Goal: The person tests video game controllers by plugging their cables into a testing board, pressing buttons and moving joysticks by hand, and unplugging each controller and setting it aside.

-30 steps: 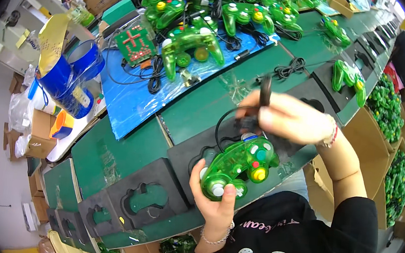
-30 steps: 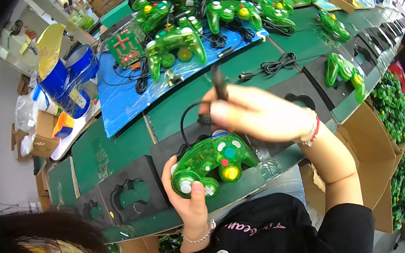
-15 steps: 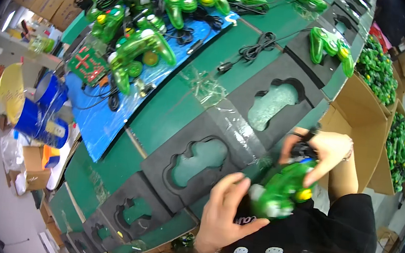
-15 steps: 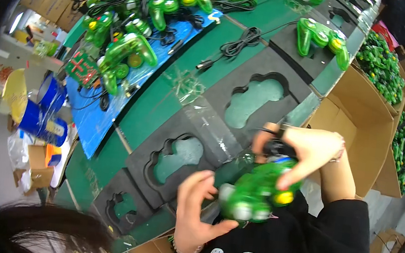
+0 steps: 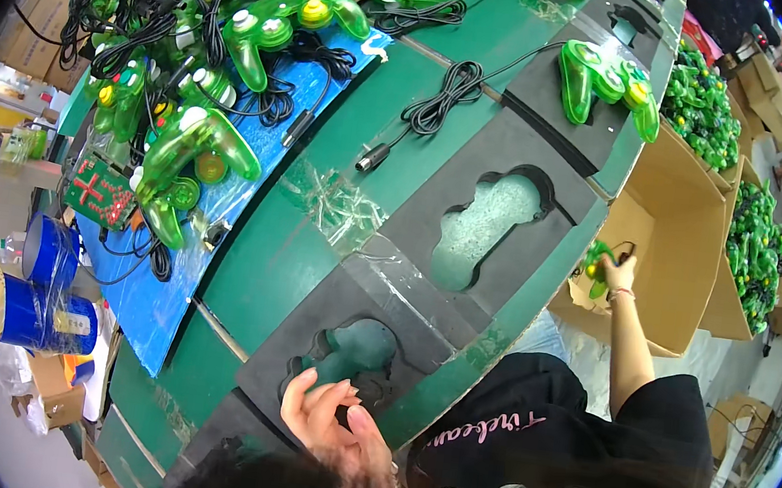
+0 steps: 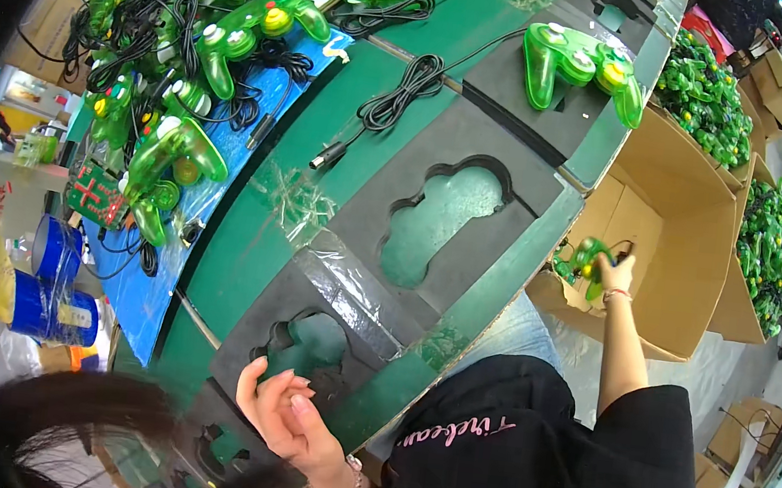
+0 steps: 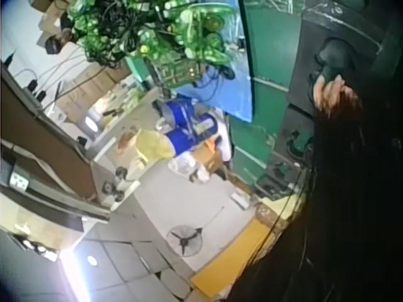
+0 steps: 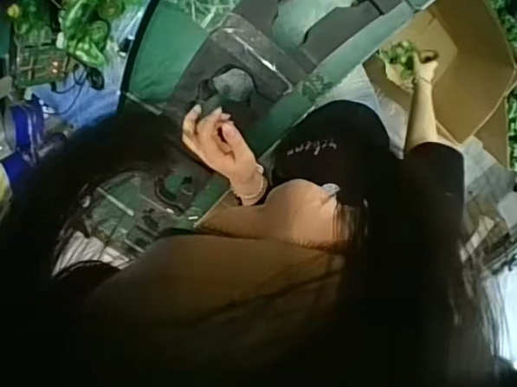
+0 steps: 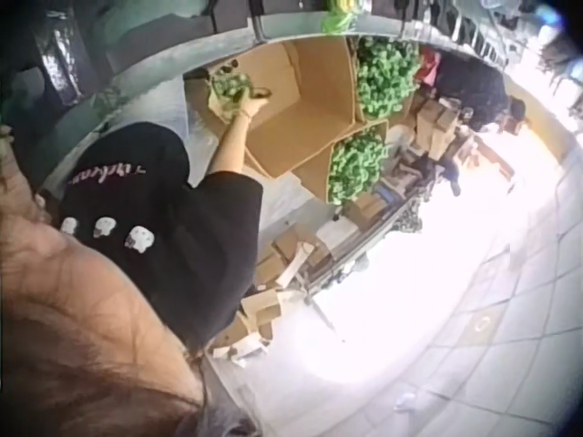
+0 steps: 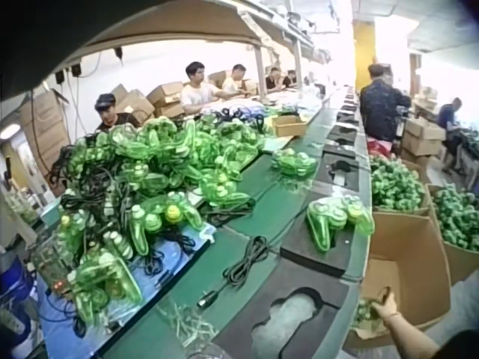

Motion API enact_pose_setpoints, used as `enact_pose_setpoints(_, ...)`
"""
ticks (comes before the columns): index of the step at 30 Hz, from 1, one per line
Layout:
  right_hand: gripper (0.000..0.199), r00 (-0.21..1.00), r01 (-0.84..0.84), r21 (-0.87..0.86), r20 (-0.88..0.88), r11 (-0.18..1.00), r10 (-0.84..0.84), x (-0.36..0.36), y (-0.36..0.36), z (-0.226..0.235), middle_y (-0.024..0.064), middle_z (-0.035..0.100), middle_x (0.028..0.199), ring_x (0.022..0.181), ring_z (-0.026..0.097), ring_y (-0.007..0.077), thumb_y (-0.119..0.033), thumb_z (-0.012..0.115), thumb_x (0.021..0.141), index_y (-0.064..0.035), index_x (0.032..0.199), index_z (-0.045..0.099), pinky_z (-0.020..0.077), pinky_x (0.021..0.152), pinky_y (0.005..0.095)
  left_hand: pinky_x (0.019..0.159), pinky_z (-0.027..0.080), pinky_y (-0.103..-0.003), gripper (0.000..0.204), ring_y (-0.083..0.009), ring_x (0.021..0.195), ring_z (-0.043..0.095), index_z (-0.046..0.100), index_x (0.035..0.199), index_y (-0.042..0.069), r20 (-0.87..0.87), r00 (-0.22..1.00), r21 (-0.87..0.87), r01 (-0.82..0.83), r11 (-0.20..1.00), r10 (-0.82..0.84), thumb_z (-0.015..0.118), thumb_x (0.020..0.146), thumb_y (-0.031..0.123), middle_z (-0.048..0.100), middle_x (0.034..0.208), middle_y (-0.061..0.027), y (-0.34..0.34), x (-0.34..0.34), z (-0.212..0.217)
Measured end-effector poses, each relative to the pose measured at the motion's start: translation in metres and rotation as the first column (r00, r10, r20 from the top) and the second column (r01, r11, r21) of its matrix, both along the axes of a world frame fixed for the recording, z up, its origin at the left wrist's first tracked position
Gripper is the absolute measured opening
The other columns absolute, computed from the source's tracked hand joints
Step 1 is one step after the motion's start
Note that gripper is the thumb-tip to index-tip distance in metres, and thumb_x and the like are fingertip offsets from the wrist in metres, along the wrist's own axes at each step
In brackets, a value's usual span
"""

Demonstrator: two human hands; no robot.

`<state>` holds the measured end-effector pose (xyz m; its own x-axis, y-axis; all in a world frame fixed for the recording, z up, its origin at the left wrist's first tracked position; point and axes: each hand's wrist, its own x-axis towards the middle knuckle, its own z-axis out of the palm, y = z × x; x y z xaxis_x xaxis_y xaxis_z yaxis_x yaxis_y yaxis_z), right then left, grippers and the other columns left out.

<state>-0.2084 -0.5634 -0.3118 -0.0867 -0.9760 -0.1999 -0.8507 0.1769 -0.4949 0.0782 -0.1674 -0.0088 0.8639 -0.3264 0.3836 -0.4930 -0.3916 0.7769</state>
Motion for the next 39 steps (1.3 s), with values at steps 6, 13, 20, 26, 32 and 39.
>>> enact_pose_setpoints(6,0.024,0.589,-0.642,0.484,-0.185,0.595,0.787,0.041,0.028,-0.07,0.0235,0.064,0.097,0.094,0.061,0.0382,-0.019,0.062,0.079,-0.0026,0.097,0.064,0.0489,0.081,0.0439,0.065,0.045,-0.028,0.023,-0.0172,0.074,0.053,0.053,0.102,-0.005,-0.038,0.999,0.043,-0.015,0.999,0.017,0.048,0.089,0.013,0.043,0.124,-0.018,-0.005,0.002,0.004)
enact_pose_setpoints(13,0.022,0.856,-0.291,-0.245,0.364,0.925,0.366,0.084,-0.025,0.112,0.0092,0.065,0.077,0.076,0.062,0.0177,-0.021,0.053,0.091,-0.0007,0.093,0.063,0.0485,0.07,0.0289,0.069,0.044,-0.029,0.02,-0.0179,0.076,0.051,0.054,0.101,-0.004,-0.105,0.994,0.029,-0.011,1.0,0.014,0.048,0.088,0.01,0.042,0.125,-0.0166,-0.013,-0.006,0.011)
enact_pose_setpoints(20,0.05,0.689,-0.194,-0.442,0.574,0.876,0.442,0.194,-0.06,0.277,0.0048,0.058,0.087,0.069,0.054,0.0123,-0.045,0.044,0.094,-0.0047,0.123,0.05,0.0429,0.062,0.0252,0.072,0.045,-0.029,0.019,-0.0169,0.077,0.053,0.056,0.1,-0.004,-0.035,0.998,0.028,0.044,0.999,-0.043,0.05,0.086,0.007,0.046,0.12,-0.0163,-0.012,-0.005,0.009)
enact_pose_setpoints(26,0.045,0.591,-0.282,-0.207,0.732,0.937,0.34,0.216,-0.057,0.284,-0.0014,0.049,0.073,0.048,0.036,0.006,-0.048,0.046,0.093,-0.008,0.111,0.057,0.0239,0.041,0.0217,0.07,0.047,-0.027,0.018,-0.0167,0.079,0.054,0.058,0.099,-0.005,-0.046,0.997,-0.057,0.055,0.997,-0.058,0.052,0.085,0.005,0.052,0.112,-0.0145,-0.011,-0.004,0.012)
enact_pose_setpoints(32,0.037,0.082,-0.28,-0.092,0.989,0.955,0.12,0.191,0.027,0.321,0.0034,0.059,0.097,0.073,0.054,0.0092,-0.034,0.037,0.099,-0.0052,0.115,0.053,0.0428,0.06,0.0227,0.075,0.046,-0.029,0.033,-0.0194,0.085,0.057,0.05,0.114,-0.004,-0.245,0.932,-0.375,0.164,0.913,-0.268,0.051,0.091,0.02,0.053,0.113,-0.0185,-0.011,-0.007,0.018)
enact_pose_setpoints(39,0.055,-0.224,-0.826,-0.563,0.337,0.005,0.914,0.204,0.159,0.372,0.0212,0.057,0.106,0.09,0.056,0.0368,-0.041,0.049,0.087,0.0015,0.122,0.049,0.0462,0.08,0.042,0.099,0.035,-0.04,0.109,-0.0266,0.12,0.043,0.008,0.142,0.002,-0.377,0.748,-0.568,0.28,0.774,-0.547,0.078,0.071,0.045,0.038,0.131,-0.0184,-0.009,-0.032,0.038)
